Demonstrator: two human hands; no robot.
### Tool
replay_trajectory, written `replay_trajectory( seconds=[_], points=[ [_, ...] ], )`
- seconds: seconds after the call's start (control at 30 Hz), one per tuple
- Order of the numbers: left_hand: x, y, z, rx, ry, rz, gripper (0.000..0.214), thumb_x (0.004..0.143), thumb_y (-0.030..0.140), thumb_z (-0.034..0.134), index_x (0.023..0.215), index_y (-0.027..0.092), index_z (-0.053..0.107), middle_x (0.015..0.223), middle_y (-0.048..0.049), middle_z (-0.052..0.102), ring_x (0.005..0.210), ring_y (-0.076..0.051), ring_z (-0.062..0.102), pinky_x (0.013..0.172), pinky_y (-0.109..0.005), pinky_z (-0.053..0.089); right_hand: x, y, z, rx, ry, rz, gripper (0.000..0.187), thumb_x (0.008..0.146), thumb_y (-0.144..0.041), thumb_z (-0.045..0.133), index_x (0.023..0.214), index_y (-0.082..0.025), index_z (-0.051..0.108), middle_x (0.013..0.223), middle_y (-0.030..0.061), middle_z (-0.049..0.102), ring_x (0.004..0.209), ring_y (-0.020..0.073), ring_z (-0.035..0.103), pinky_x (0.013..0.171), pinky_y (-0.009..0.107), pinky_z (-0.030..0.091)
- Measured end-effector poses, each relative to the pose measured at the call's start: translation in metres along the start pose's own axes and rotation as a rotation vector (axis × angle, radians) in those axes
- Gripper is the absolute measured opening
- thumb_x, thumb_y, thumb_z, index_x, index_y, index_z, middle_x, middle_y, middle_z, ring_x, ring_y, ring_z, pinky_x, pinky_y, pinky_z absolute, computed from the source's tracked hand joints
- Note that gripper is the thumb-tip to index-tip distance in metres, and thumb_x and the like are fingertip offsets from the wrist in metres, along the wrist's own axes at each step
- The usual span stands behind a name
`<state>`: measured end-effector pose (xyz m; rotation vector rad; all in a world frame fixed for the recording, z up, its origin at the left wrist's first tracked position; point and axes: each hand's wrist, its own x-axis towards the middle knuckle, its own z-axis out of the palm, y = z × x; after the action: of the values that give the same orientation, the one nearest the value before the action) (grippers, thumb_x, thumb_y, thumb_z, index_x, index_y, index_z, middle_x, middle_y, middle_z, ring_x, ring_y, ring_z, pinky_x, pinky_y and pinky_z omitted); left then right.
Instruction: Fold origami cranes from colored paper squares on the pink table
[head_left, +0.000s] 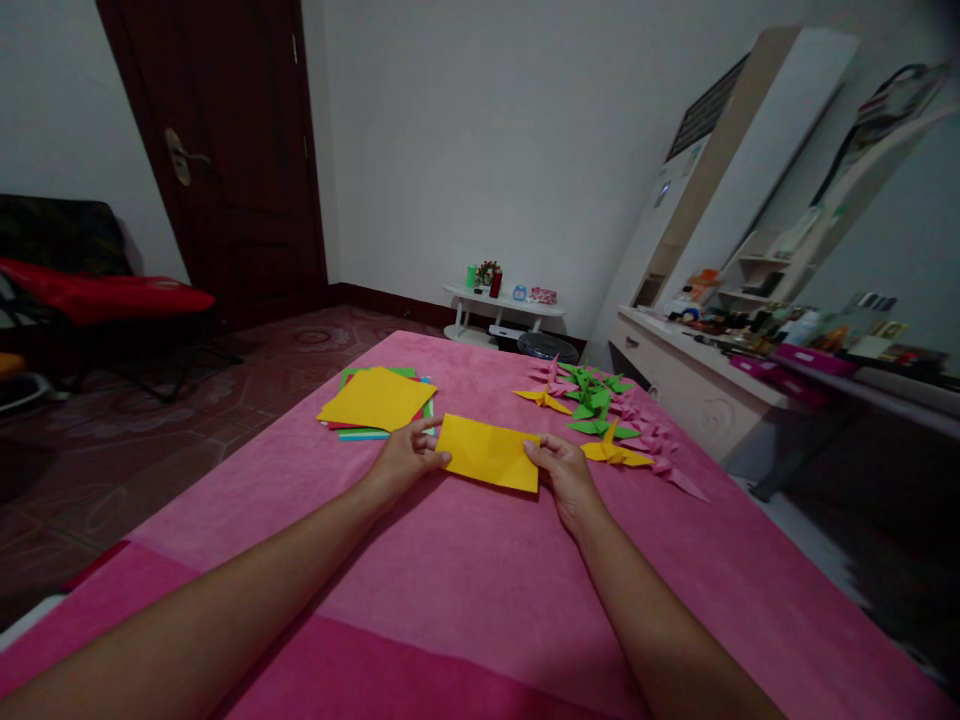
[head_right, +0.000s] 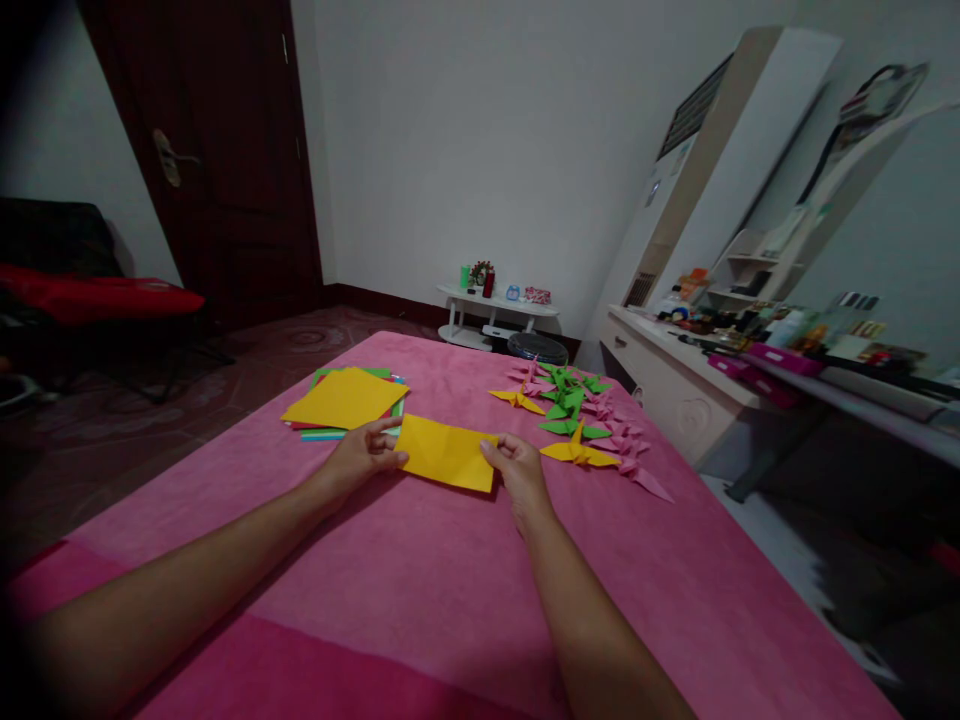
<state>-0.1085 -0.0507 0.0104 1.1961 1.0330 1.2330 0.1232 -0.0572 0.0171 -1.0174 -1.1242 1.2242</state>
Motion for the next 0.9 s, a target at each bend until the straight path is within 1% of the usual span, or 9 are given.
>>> replay_trajectory(
  seconds=[0.07, 0.17, 0.33, 0.43, 0.6, 0.67, 0.73, 0.8, 0.9],
  points=[
    [0.000, -0.001, -0.001, -0.014, 0.021, 0.002, 0.068, 0.054, 0.017, 0.078, 0.117, 0.009, 0.053, 0.066, 0.0010, 0.063, 0.055, -0.010, 0.059, 0.055, -0.021, 0.047, -0.001, -0.003, 0.000, 0.004, -0.016, -0.001, 0.031, 0.058, -0.039, 0.078, 0.075, -0.017, 0.064, 0.072, 0.0019, 0.069, 0.064, 0.0177, 0.065, 0.066, 0.030, 0.051],
    [0.000, -0.001, 0.000, -0.053, 0.018, 0.004, 0.060, 0.053, 0.018, 0.079, 0.109, 0.011, 0.059, 0.073, -0.0029, 0.068, 0.061, -0.013, 0.063, 0.058, -0.023, 0.049, -0.001, -0.005, -0.003, -0.001, -0.062, 0.025, 0.037, 0.056, -0.037, 0.080, 0.082, -0.016, 0.064, 0.077, 0.0041, 0.071, 0.069, 0.0196, 0.066, 0.072, 0.033, 0.052],
    [-0.001, -0.001, 0.000, -0.077, -0.014, -0.004, 0.057, 0.051, 0.022, 0.080, 0.104, 0.011, 0.063, 0.082, -0.0061, 0.071, 0.071, -0.019, 0.066, 0.066, -0.028, 0.053, 0.004, -0.006, -0.011, -0.021, -0.120, 0.089, 0.057, 0.047, -0.033, 0.083, 0.097, -0.016, 0.061, 0.084, 0.0062, 0.072, 0.076, 0.0222, 0.068, 0.076, 0.037, 0.051],
    [-0.003, 0.000, 0.001, -0.072, -0.063, -0.016, 0.055, 0.052, 0.023, 0.080, 0.103, 0.011, 0.063, 0.088, -0.0071, 0.072, 0.076, -0.019, 0.067, 0.070, -0.030, 0.053, 0.004, -0.008, -0.016, -0.051, -0.188, 0.153, 0.064, 0.048, -0.026, 0.082, 0.106, -0.017, 0.058, 0.085, 0.0065, 0.072, 0.076, 0.0226, 0.068, 0.075, 0.037, 0.051],
    [-0.005, 0.005, 0.000, -0.047, -0.163, -0.038, 0.052, 0.054, 0.022, 0.079, 0.102, 0.011, 0.063, 0.096, -0.0081, 0.070, 0.079, -0.018, 0.067, 0.075, -0.030, 0.051, -0.001, -0.014, -0.023, -0.085, -0.318, 0.222, 0.058, 0.054, -0.022, 0.079, 0.108, -0.017, 0.060, 0.094, 0.0071, 0.071, 0.077, 0.0189, 0.067, 0.074, 0.031, 0.051],
    [-0.006, 0.005, -0.001, -0.019, -0.228, -0.022, 0.053, 0.054, 0.021, 0.078, 0.104, 0.012, 0.063, 0.099, -0.0081, 0.070, 0.083, -0.020, 0.067, 0.078, -0.031, 0.051, -0.003, -0.016, -0.026, -0.107, -0.362, 0.233, 0.051, 0.058, -0.026, 0.078, 0.106, -0.017, 0.062, 0.095, 0.0067, 0.070, 0.077, 0.0171, 0.066, 0.071, 0.028, 0.050],
    [-0.005, 0.003, -0.002, 0.016, -0.312, 0.011, 0.054, 0.055, 0.020, 0.077, 0.106, 0.013, 0.062, 0.101, -0.0076, 0.069, 0.088, -0.021, 0.065, 0.082, -0.033, 0.049, -0.004, -0.017, -0.028, -0.118, -0.396, 0.239, 0.043, 0.065, -0.034, 0.074, 0.103, -0.016, 0.065, 0.087, 0.0060, 0.070, 0.070, 0.0145, 0.065, 0.063, 0.023, 0.049],
    [-0.004, -0.001, -0.004, 0.070, -0.367, 0.039, 0.047, 0.057, 0.021, 0.076, 0.102, 0.013, 0.064, 0.098, -0.0068, 0.069, 0.088, -0.021, 0.065, 0.082, -0.034, 0.049, -0.002, -0.017, -0.031, -0.093, -0.385, 0.240, 0.040, 0.072, -0.044, 0.067, 0.100, -0.015, 0.066, 0.081, 0.0063, 0.069, 0.062, 0.0123, 0.061, 0.055, 0.021, 0.046],
    [-0.003, -0.006, -0.007, 0.222, -0.365, 0.095, 0.025, 0.062, 0.027, 0.073, 0.081, 0.013, 0.069, 0.080, -0.0052, 0.070, 0.074, -0.018, 0.064, 0.072, -0.030, 0.050, 0.003, -0.015, -0.032, -0.084, -0.229, 0.203, 0.044, 0.076, -0.053, 0.059, 0.098, -0.015, 0.066, 0.084, 0.0084, 0.068, 0.063, 0.0132, 0.061, 0.051, 0.021, 0.044]
  ],
)
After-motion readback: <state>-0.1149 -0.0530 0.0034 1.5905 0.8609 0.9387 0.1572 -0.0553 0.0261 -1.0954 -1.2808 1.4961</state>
